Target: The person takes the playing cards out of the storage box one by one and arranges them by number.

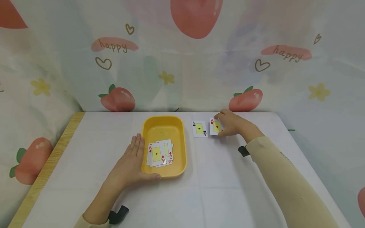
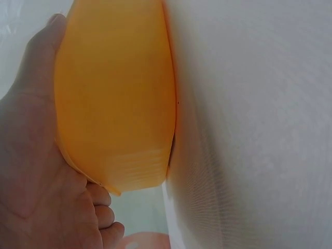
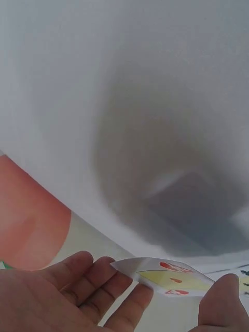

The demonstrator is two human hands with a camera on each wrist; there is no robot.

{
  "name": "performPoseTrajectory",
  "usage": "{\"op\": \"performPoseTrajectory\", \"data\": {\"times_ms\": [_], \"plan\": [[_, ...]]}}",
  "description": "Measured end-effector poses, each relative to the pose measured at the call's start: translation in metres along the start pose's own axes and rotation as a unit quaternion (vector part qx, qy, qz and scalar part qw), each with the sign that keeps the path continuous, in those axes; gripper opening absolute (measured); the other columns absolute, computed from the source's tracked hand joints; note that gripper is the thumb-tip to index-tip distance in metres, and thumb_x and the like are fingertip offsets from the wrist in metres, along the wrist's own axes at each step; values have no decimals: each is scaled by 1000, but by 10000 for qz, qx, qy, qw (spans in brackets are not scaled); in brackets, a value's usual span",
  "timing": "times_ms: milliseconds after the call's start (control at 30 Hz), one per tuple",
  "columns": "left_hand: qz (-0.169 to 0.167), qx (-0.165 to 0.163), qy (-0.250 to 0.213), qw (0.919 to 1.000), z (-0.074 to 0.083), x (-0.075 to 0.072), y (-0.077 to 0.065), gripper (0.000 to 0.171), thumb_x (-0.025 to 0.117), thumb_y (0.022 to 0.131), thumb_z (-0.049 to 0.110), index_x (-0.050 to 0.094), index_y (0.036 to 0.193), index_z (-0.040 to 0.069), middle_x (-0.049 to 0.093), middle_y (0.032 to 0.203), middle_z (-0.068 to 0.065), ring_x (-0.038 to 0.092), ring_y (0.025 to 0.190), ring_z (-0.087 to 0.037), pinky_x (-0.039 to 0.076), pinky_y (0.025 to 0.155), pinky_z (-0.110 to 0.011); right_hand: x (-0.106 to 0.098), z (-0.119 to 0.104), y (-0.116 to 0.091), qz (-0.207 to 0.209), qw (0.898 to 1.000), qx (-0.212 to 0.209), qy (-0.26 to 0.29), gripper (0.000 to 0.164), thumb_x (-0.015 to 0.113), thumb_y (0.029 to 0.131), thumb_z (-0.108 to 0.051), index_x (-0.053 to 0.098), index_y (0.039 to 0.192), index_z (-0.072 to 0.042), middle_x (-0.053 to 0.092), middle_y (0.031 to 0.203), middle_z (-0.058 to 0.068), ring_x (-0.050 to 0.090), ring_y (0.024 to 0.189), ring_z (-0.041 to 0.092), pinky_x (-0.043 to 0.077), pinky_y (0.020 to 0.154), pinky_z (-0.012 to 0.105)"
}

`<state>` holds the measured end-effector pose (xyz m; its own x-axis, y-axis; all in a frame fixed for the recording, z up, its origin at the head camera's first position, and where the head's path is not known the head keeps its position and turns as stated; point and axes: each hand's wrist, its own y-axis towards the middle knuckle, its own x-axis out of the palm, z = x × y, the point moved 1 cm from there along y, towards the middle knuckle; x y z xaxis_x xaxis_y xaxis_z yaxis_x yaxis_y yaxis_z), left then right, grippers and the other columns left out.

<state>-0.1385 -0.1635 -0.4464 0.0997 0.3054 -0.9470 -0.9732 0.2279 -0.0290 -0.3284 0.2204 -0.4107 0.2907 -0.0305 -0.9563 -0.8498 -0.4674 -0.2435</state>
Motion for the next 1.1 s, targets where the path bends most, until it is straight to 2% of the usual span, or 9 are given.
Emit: {"op": "performPoseTrajectory", "data": {"times_ms": [433,700,967,1100], "plan": [[-7,22,-25,10000,0,-1,0,151,58,57,96,2,159,-1,-3,167,-18,-2,155,-33,19,123,-50,12,8,5,-120,9996,103,215,76,80,75,-29,52,143,-9,44,139,15,43,125,31,46,105,53],[18,50,-116,9999,1,0,0,148,66,60,89,3,159,-1,-4,167,-17,-2,155,-33,18,123,-51,15,6,10,-181,9995,141,205,78,81,74,-31,53,143,-10,45,140,14,43,125,31,45,104,55],[56,65,-111,9999,2,-1,-2,147,65,60,90,3,159,-1,-4,167,-16,-2,155,-32,19,123,-50,22,7,14,-264,9993,212,141,76,80,73,-30,53,142,-11,47,136,11,44,121,28,46,104,52],[53,52,-82,9999,1,-2,-2,148,64,60,91,3,159,-1,-5,167,-15,-2,155,-32,18,123,-50,24,7,16,-234,9994,202,161,76,79,73,-30,54,142,-11,47,137,13,45,121,29,45,105,54]]}}
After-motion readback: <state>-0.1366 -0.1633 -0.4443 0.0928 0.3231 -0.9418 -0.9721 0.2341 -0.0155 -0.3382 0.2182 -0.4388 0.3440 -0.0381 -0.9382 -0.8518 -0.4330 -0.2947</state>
